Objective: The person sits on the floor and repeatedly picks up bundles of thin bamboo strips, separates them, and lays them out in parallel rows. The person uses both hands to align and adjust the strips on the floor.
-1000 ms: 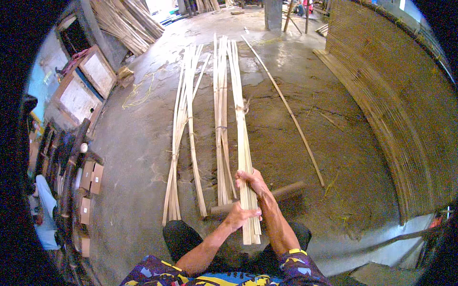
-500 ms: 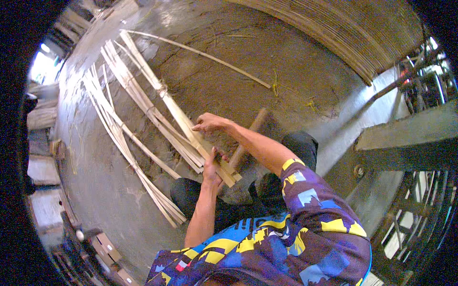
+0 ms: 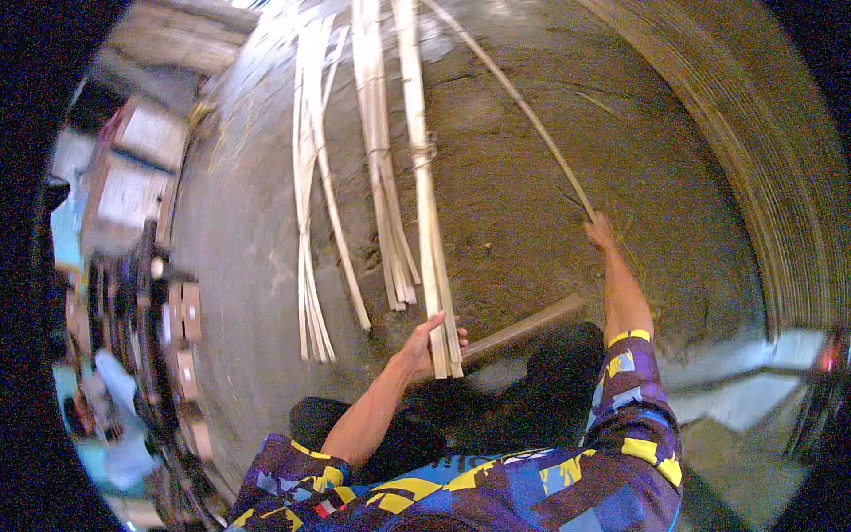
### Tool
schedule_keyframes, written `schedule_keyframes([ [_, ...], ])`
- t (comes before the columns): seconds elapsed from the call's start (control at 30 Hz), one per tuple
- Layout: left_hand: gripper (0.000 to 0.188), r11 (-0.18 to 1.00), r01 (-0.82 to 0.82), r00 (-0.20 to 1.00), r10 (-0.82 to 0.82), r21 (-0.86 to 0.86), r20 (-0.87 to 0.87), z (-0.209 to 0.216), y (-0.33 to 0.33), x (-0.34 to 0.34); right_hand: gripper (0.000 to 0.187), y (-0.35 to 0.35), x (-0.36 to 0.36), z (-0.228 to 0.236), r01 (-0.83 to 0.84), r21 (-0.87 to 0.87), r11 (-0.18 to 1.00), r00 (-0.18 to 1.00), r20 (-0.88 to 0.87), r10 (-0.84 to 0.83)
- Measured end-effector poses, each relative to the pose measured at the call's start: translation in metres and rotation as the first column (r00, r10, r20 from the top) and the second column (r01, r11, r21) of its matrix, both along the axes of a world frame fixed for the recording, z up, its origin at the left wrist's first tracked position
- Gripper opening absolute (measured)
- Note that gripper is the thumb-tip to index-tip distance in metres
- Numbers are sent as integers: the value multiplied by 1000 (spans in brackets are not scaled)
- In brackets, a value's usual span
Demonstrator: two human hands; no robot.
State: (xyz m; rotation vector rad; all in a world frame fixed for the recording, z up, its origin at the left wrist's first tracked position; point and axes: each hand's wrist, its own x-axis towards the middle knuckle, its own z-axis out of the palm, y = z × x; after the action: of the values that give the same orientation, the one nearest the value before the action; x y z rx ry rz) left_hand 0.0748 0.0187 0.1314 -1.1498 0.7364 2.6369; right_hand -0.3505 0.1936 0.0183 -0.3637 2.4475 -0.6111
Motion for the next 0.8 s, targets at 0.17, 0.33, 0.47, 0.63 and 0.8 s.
schedule_keyframes([
  [0.17,39,999,-52,990,53,-15,128,8,36,9,90,35,16,-66,65,192,979,998,6,-67],
  [0.33,42,940,22,982,44,-341,185,25,41,17,83,9,15,-76,120,187,975,992,-59,-110],
  [0.47,49,774,115,928,140,-623,345,22,38,11,55,-4,9,-75,107,279,954,991,-111,-78],
  [0.63,52,581,254,869,214,-773,446,37,47,-11,32,-26,14,-57,-217,111,970,964,182,195],
  [0.8,42,749,43,907,248,-661,340,65,43,-38,36,-72,37,19,225,-632,741,661,658,360],
])
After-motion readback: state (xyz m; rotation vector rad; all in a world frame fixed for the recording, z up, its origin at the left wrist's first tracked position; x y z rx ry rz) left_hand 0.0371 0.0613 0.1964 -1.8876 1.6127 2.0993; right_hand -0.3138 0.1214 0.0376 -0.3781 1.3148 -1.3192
